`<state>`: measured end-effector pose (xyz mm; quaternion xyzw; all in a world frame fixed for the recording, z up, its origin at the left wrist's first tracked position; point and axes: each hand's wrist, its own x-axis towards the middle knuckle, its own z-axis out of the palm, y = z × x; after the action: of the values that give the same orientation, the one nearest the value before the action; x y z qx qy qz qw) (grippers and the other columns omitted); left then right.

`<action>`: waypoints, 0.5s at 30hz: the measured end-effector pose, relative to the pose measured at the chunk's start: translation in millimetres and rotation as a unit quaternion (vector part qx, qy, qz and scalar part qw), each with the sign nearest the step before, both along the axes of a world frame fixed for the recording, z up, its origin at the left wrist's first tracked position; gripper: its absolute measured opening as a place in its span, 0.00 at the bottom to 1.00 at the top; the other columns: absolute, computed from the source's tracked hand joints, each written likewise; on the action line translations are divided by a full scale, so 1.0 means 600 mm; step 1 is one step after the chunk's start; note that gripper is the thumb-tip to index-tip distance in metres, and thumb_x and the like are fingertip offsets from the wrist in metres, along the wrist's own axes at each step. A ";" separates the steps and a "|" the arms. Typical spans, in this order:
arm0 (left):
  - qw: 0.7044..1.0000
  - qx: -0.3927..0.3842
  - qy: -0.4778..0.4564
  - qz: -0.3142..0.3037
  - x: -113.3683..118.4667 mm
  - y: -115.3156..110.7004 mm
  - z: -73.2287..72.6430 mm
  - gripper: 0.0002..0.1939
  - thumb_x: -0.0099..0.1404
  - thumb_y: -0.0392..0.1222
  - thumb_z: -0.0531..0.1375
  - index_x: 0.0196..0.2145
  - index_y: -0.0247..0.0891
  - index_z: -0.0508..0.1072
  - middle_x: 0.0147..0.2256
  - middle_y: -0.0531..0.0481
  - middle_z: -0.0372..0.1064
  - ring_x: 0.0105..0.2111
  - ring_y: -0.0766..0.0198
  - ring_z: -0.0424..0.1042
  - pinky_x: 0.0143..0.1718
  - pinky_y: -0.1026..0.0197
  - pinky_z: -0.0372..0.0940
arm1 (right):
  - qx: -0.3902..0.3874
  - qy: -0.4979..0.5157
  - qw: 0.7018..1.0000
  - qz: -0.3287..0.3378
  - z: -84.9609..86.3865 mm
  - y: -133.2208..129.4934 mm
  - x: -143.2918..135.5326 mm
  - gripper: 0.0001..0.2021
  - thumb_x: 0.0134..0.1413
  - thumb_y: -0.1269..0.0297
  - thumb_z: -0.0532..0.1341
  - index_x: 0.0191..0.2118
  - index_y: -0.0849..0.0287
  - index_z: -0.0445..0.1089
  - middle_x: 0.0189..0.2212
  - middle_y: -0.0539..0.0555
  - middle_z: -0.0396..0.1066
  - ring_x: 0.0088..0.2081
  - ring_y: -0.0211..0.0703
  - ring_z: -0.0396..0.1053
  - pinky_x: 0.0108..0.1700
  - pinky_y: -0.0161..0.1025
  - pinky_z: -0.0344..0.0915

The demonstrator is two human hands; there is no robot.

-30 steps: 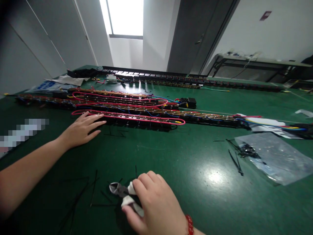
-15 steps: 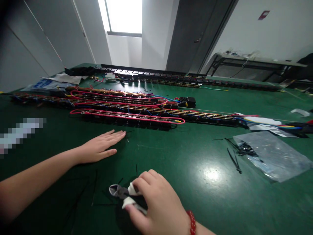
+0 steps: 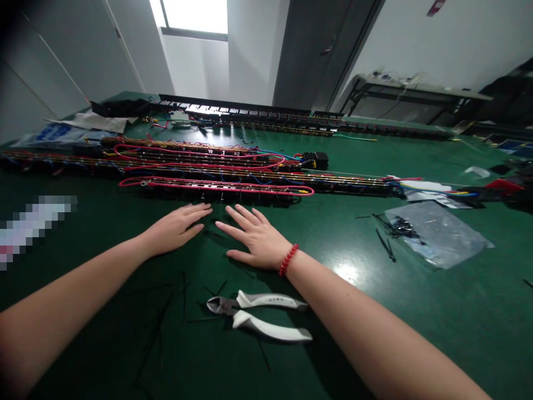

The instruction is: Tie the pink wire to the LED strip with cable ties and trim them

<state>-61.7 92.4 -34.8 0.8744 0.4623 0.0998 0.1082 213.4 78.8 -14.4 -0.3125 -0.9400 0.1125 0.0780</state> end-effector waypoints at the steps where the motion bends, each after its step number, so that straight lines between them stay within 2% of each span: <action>1: 1.000 0.001 0.002 -0.001 0.000 0.001 -0.001 0.27 0.73 0.48 0.45 0.65 0.36 0.59 0.67 0.44 0.53 0.67 0.57 0.52 0.69 0.46 0.47 | 0.007 -0.010 1.000 0.017 0.000 0.008 -0.013 0.30 0.64 0.50 0.56 0.69 0.44 0.50 0.73 0.53 0.36 0.72 0.52 0.32 0.69 0.60 0.35; 4: 1.000 0.003 0.006 -0.001 -0.001 0.004 -0.004 0.27 0.73 0.49 0.45 0.65 0.36 0.59 0.67 0.44 0.53 0.67 0.57 0.52 0.69 0.47 0.48 | 0.016 -0.042 0.998 0.045 -0.004 0.025 -0.037 0.28 0.65 0.47 0.54 0.68 0.39 0.52 0.72 0.51 0.37 0.72 0.54 0.33 0.69 0.62 0.34; 8: 1.000 0.003 0.011 0.002 0.000 0.006 -0.004 0.27 0.72 0.49 0.45 0.65 0.38 0.59 0.67 0.46 0.52 0.67 0.57 0.52 0.69 0.48 0.48 | 0.026 -0.067 0.997 0.010 -0.017 0.031 -0.036 0.32 0.63 0.42 0.52 0.69 0.44 0.50 0.70 0.57 0.46 0.70 0.58 0.42 0.68 0.64 0.39; 11: 1.000 0.001 0.015 0.004 -0.001 0.006 -0.001 0.28 0.72 0.50 0.45 0.65 0.38 0.59 0.67 0.46 0.52 0.67 0.57 0.53 0.69 0.48 0.49 | 0.044 -0.065 0.996 -0.034 -0.020 0.030 -0.020 0.30 0.63 0.47 0.56 0.66 0.53 0.56 0.67 0.61 0.53 0.66 0.58 0.53 0.65 0.63 0.50; 13: 1.000 -0.001 0.017 0.002 -0.003 0.006 0.000 0.28 0.73 0.51 0.44 0.65 0.39 0.59 0.67 0.47 0.52 0.67 0.57 0.53 0.68 0.48 0.49 | 0.057 -0.062 0.995 -0.059 -0.018 0.025 0.001 0.24 0.63 0.53 0.59 0.61 0.56 0.62 0.62 0.60 0.59 0.60 0.55 0.62 0.60 0.60 0.60; 15: 1.000 -0.001 0.018 -0.002 -0.006 0.007 0.001 0.28 0.73 0.51 0.44 0.65 0.39 0.58 0.67 0.48 0.52 0.67 0.57 0.53 0.68 0.48 0.49 | 0.066 -0.060 0.992 -0.088 -0.016 0.016 0.032 0.21 0.63 0.56 0.60 0.58 0.58 0.65 0.58 0.59 0.63 0.55 0.51 0.66 0.56 0.56 0.66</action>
<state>-65.3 96.3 -34.4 0.8767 0.4628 0.0831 0.1013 232.8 88.3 -24.0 -0.3948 -0.9171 0.0240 0.0510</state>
